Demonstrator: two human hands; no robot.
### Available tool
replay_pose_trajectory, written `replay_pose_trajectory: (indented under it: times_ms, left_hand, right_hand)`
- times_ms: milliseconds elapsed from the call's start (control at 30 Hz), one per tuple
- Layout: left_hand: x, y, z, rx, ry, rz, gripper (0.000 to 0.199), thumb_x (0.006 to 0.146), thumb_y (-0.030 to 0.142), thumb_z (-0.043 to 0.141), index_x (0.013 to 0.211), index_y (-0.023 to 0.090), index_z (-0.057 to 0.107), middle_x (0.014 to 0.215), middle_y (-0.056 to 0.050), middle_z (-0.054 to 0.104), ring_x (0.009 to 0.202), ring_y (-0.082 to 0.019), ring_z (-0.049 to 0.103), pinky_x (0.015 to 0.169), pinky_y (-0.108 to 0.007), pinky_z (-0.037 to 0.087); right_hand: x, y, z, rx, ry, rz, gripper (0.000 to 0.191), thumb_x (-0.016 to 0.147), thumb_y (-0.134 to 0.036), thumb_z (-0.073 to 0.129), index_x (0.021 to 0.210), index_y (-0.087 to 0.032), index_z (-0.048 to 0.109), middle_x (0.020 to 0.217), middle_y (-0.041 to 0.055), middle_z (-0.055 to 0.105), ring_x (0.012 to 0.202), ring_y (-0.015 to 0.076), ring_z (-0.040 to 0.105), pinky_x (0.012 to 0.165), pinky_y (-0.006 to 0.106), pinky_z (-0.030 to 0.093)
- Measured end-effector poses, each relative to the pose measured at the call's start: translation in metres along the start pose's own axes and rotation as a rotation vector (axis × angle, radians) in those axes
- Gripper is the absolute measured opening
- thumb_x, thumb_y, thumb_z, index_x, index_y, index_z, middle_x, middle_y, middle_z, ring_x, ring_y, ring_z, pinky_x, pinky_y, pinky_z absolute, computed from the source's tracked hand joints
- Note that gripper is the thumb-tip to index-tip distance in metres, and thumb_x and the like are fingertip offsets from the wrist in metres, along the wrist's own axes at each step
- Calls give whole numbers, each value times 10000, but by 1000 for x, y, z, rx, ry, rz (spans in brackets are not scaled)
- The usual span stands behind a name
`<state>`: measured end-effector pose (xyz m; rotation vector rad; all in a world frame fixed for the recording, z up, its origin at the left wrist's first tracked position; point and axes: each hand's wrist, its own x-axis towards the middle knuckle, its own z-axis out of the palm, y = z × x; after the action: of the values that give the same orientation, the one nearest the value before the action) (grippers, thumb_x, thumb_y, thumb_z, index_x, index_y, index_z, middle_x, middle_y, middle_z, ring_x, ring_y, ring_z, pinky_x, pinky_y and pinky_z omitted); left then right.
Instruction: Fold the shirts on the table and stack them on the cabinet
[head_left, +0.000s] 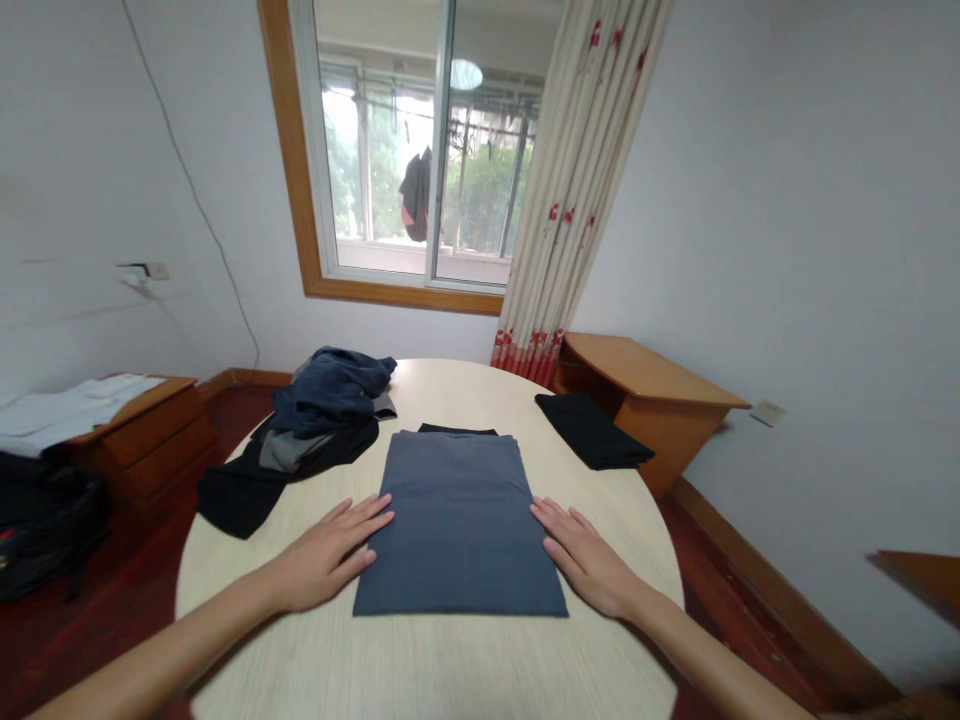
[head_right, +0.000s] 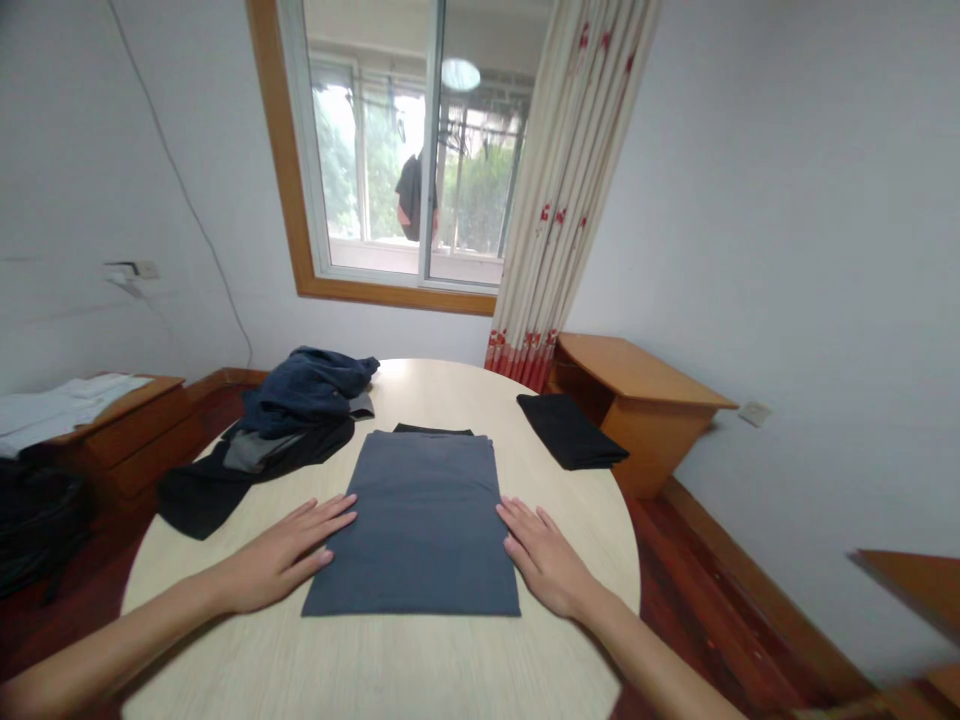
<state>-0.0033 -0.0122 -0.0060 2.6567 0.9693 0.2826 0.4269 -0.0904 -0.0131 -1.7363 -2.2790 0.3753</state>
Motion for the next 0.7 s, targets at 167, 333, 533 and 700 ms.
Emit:
replay_pose_trajectory:
  times_ms: [167,333,533,700]
  left_hand:
    - [-12,0,-16,-54,-60,95,569,916,268,542,1472,350,451,1627,-24,237,1507,-318,166,1195,-590,191]
    - [9,5,-6,-32,-46,148,424,948,229,492,1338,358,594,1558,-23,404,1479,-291,281,1189,-601,203]
    - [12,-8,-2,-100,120,255,372,960,187,427,1210,289,683,1330,-51,654,1328,-220,526,1174,-463,315]
    - [56,-9,-34,-365,341,90,349,952,312,433,1086,215,741,1128,-72,742,1081,-238,665,1011,-375,468]
  right_hand:
    - [-12,5,0,109,85,-223,481,1006,-333,362,1475,-290,459,1629,82,255,1497,269,243,1196,556,242]
    - [-3,-7,1,172,99,-338,362,931,-221,457,1202,-295,685,1514,93,461,1451,306,340,1168,622,248]
    - [-2,-6,-7,280,171,-303,320,922,-179,429,1054,-250,713,1237,105,682,1216,265,594,1121,548,353]
    - [44,-6,-38,506,281,-152,242,909,-325,504,954,-202,708,982,83,731,947,242,661,887,379,505]
